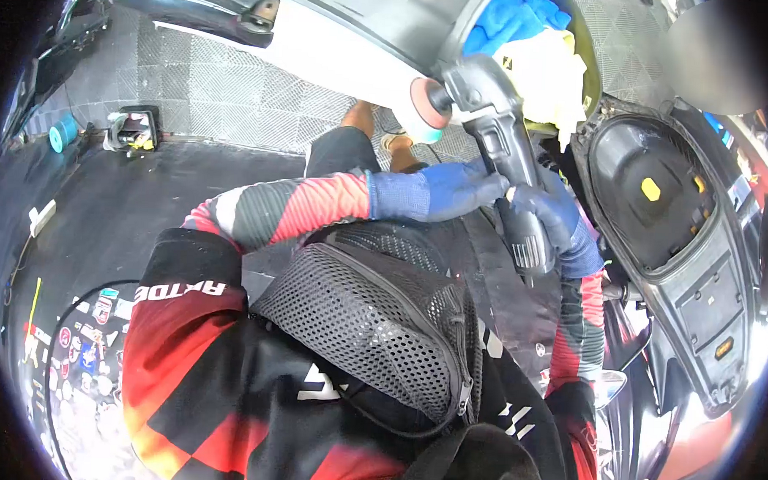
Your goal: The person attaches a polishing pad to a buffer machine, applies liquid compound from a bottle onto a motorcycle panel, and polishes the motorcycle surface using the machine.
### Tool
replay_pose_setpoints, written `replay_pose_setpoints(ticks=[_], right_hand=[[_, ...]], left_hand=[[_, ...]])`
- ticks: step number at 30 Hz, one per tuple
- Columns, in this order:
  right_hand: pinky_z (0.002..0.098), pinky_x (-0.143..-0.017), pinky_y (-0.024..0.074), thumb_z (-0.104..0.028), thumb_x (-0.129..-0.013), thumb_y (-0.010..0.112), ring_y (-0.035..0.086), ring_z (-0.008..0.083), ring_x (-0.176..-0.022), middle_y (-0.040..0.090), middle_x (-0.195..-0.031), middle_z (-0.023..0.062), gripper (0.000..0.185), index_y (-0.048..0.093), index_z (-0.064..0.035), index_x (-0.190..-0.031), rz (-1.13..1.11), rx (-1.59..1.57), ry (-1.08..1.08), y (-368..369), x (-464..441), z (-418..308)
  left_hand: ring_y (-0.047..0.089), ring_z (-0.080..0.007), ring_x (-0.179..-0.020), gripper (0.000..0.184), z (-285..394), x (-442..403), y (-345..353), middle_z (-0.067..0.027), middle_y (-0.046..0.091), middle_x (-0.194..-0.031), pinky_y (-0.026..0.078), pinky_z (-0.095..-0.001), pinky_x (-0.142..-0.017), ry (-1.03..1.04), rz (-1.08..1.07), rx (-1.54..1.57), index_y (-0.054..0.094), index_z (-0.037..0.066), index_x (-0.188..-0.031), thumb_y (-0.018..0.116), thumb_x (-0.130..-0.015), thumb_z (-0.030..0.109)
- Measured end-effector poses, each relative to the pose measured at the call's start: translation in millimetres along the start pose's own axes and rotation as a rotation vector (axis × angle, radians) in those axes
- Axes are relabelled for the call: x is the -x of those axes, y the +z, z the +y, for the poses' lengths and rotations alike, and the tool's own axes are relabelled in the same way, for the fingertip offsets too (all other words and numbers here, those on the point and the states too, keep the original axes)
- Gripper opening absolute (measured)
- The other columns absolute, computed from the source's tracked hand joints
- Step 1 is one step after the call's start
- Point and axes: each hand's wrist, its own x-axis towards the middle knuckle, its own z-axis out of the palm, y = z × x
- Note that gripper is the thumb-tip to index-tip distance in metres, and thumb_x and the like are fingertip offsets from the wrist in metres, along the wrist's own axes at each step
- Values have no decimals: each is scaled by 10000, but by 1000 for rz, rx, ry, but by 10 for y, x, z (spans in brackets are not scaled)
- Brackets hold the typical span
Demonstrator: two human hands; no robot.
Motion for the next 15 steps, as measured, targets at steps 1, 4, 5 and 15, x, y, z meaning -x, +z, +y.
replay_pose_setpoints(ticks=[1,4,5,15], right_hand=[[285,-773,484,-326,-810,721,588,131,-856,633,-977,83,585,538,42,-1226,17,-20,52,-112,39,159],[281,-742,487,-338,-800,727,593,136,-825,630,-945,79,601,539,42,-1226,70,-36,29,-398,59,577],[283,-716,488,-354,-795,726,595,142,-813,627,-941,76,609,543,35,-1225,90,-74,44,-495,88,782],[334,-982,434,-432,-780,767,535,191,-1147,544,-1274,174,911,327,22,-1436,-19,-120,-262,-299,-20,677]], left_hand=[[561,-378,-1104,463,26,-82,86,-248,588,-1161,445,-440,-922,-77,-44,18,541,-24,-1180,312,-1039,353],[572,-353,-1105,470,-283,-333,483,-256,587,-1153,443,-420,-935,136,83,182,525,-25,-1218,336,-1033,364],[572,-353,-1105,470,-352,-368,570,-256,587,-1153,443,-420,-935,143,86,175,525,-25,-1218,336,-1033,364],[590,-234,-1007,359,-738,-263,516,-162,626,-1127,460,-382,-909,10,-30,-288,542,10,-1205,343,-1031,252]])
